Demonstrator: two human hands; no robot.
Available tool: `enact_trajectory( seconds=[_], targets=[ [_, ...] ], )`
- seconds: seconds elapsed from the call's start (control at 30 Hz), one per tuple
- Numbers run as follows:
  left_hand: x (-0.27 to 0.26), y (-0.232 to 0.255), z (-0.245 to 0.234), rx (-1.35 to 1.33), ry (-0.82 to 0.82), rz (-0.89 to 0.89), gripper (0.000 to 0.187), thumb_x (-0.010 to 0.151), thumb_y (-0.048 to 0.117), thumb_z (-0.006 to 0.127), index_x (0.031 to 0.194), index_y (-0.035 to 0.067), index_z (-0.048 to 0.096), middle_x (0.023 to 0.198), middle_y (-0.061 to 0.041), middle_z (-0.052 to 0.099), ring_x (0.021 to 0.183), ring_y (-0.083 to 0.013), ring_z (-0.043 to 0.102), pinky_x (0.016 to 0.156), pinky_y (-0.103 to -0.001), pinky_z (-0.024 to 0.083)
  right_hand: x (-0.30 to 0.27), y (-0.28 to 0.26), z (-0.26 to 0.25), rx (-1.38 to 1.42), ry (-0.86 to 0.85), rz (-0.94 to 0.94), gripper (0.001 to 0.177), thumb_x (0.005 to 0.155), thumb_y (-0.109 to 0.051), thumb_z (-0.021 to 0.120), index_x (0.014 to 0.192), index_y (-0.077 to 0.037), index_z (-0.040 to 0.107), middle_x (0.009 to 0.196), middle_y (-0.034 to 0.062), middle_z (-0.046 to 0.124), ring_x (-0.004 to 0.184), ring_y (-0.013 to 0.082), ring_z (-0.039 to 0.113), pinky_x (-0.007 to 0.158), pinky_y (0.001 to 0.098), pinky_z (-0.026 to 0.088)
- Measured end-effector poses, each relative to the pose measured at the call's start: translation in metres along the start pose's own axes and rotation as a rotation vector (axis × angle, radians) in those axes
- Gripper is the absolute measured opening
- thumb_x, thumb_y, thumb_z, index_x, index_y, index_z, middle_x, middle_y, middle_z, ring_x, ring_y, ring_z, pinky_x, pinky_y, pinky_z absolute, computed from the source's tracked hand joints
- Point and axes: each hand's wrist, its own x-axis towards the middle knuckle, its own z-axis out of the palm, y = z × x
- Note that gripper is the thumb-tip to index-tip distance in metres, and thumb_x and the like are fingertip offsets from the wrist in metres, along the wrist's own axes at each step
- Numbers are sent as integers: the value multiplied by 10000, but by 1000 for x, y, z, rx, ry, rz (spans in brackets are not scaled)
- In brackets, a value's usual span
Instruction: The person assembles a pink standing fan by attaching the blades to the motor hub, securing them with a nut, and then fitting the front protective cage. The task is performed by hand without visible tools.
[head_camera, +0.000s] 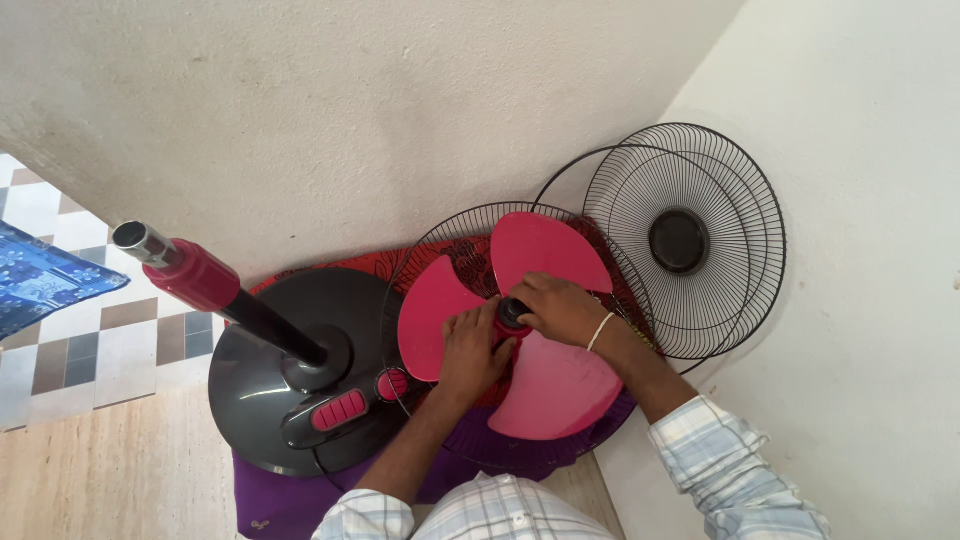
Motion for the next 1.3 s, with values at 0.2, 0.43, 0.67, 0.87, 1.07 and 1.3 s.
enact_trajectory(
  seconds=[0.2,0.43,0.67,0.87,1.07,1.3],
  targets=[
    [-3,1,-1,13,5,39,677,868,276,759,1435,39,476,1280,-192,627,1215,-354,571,1057,-537,333,-4,3,-4,65,-13,11,390,829,-197,777,1182,-95,645,1087,86,607,1023,299,642,868,422,550],
    [-3,1,1,27,-38,14,700,891,279,731,1478,34,438,1297,-197,610,1228,-346,563,1075,-540,323,-3,-9,-3,11,8,-10,391,824,-189,776,1170,-78,631,1078,102,591,1021,309,640,859,428,549],
    [-7,-2,-3,43,-16,12,674,881,231,723,1474,49,460,1330,-191,601,1257,-363,548,1105,-561,306,-4,-14,-5,-91,32,5,360,836,-215,773,1129,-70,623,1057,115,605,1006,310,652,855,446,547],
    [-12,-13,-15,110,41,-18,599,877,215,725,1423,76,520,1330,-176,614,1259,-343,549,1106,-559,306,-3,-17,-9,-254,-51,95,492,868,-481,733,1102,-64,617,1023,121,643,970,309,675,837,453,554],
    [-16,-20,-28,125,97,-48,568,865,211,730,1388,78,552,1315,-169,627,1254,-343,551,1097,-534,325,-10,-20,-17,-161,-88,134,730,818,-584,710,1344,-101,554,1058,147,648,950,342,676,839,479,551],
    [-21,-13,-26,159,66,-24,585,869,208,730,1408,80,543,1324,-175,610,1260,-345,539,1106,-541,304,-1,-8,5,-60,-21,-27,526,858,-325,736,1317,-108,596,1145,130,612,1050,316,648,860,447,559]
  ],
)
